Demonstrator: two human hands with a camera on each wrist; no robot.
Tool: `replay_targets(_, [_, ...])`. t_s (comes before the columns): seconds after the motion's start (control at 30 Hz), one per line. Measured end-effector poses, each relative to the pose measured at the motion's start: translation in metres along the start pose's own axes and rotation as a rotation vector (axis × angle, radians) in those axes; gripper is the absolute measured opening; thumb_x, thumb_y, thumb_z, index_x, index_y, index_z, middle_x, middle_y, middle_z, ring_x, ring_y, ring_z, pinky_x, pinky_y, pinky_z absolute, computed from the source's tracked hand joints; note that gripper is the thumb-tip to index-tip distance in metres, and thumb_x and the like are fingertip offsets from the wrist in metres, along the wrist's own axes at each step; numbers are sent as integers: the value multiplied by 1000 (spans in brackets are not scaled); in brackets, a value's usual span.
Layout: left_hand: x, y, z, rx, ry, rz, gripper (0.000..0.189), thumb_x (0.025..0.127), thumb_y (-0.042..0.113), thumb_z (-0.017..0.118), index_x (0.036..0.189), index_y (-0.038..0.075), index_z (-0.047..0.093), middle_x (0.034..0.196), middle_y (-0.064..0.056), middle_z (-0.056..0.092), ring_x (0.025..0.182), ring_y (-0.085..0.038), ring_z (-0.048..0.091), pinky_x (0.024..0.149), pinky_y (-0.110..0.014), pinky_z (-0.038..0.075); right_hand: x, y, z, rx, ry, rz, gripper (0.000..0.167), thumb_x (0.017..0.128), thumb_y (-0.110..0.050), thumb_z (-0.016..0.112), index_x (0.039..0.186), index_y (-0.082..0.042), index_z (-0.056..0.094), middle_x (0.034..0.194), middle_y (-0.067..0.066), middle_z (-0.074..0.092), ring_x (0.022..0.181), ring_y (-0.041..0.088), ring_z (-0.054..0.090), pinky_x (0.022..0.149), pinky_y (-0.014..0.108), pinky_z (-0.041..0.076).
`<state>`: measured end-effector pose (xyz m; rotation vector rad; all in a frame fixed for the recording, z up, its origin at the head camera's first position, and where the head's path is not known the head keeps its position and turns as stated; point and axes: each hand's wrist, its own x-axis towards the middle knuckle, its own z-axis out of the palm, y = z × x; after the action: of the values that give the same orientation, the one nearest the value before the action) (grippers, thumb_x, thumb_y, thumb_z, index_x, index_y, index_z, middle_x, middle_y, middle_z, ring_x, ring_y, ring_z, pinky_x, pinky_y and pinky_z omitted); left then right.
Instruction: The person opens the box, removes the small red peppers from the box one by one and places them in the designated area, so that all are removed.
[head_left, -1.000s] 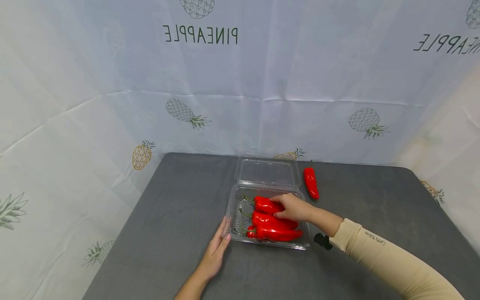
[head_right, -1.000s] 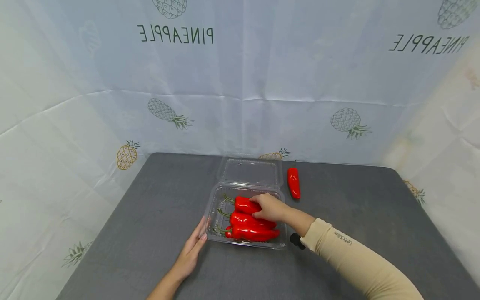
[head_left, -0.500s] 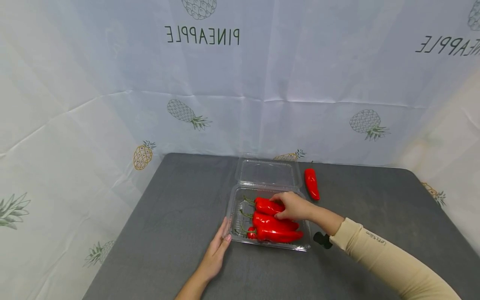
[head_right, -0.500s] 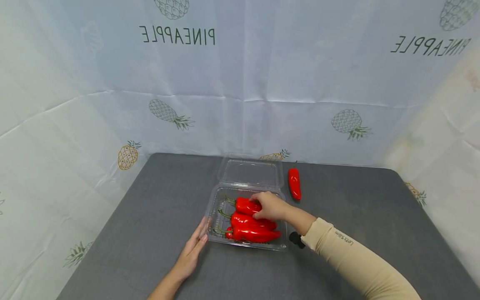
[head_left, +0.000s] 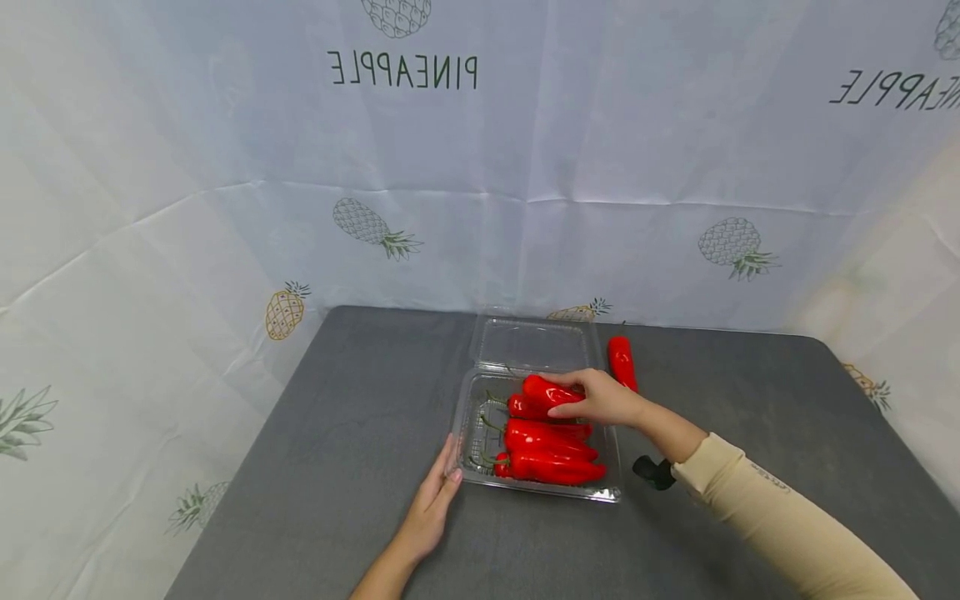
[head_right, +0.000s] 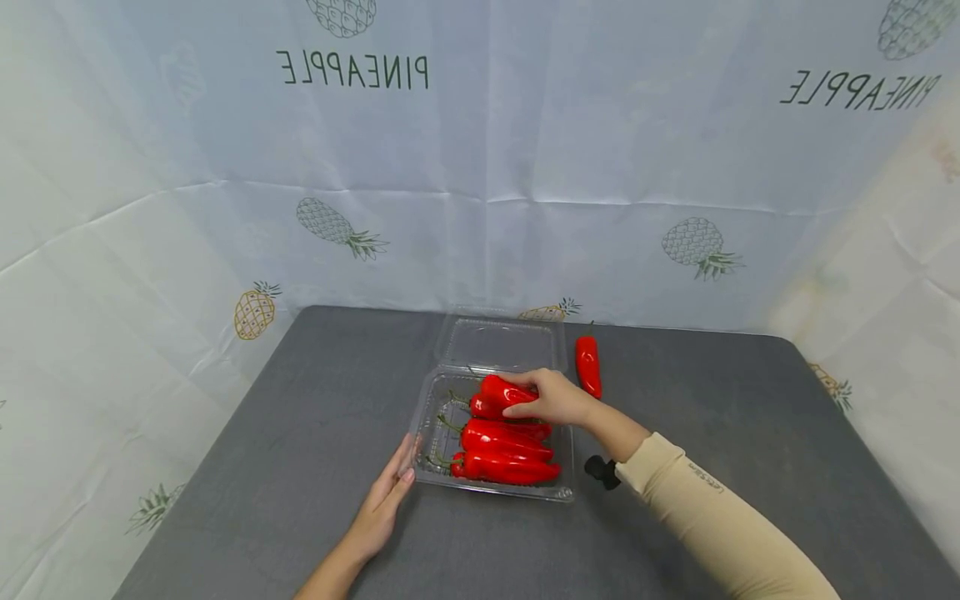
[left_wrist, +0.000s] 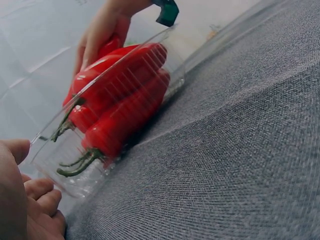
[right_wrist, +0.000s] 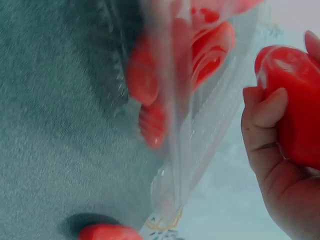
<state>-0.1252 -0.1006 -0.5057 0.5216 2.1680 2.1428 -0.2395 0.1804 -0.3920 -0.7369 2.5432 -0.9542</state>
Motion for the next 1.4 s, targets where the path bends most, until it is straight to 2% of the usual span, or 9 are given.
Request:
replay_targets(0.1, [0,0,0,-1,0,-1,57,100,9,36,145,-10,7,149,-31,16,133,5,21,102,-4,23,-1,4,-3,33,21,24,61,84,-27,69,138,-10,46,83,4,66,57,9,42,51,22,42])
replay_targets(0.17, [0,-1,0,-1,0,-1,57,100,9,36,145,-10,7,150,-31,16,134,2,20,102,-4,23,-1,7,-5,60,34,33,58,86,-26,67,138,-10,46,64,-1,54,50,9,33,48,22,36])
replay_targets(0.27, [1,-1,-1,2,0,-3,57,100,10,36,146,-9,7,150,-30,16,134,-2,20,102,-4,22,-2,11,-8,88,61,34,54,89,-24,62,138,-8,46,54,-4,38,45,7,23,45,22,32])
replay_targets(0.5, [1,0,-1,-2,5,2,57,100,9,36,145,-10,8,149,-31,17,132,11,22,102,-4,23,-4,20,-12,93,194,88,52,89,-25,62,136,-8,48,73,10,63,47,10,30,45,23,34])
replay_targets(0.57, [1,0,-1,-2,5,7,56,100,8,36,145,-10,8,149,-31,17,131,12,22,101,-4,23,-5,24,-13,97,219,101,52,90,-26,61,136,-7,47,93,17,69,52,12,36,47,23,37])
replay_targets(0.67, [1,0,-1,0,4,11,56,100,8,36,145,-10,8,149,-31,17,132,12,22,101,-4,23,-5,31,-16,104,251,117,51,91,-27,59,137,-6,46,118,22,63,65,16,43,52,24,40])
replay_targets(0.87, [2,1,-1,6,-1,9,56,100,9,36,145,-10,8,149,-31,16,132,11,21,102,-4,22,-7,49,-23,92,342,188,50,94,-30,55,137,-7,44,115,27,60,81,23,48,58,25,40])
replay_targets(1.0, [1,0,-1,6,-1,7,56,100,9,36,145,-10,8,149,-31,16,132,12,21,102,-4,22,-9,59,-26,104,378,235,52,95,-33,53,139,-7,43,126,29,53,91,27,49,62,25,40])
replay_targets(1.4, [0,-1,0,8,5,18,56,100,8,36,145,-11,8,149,-32,17,132,12,22,101,-4,22,-13,80,-32,185,442,297,56,96,-39,47,142,-9,36,136,31,45,101,32,51,68,23,49])
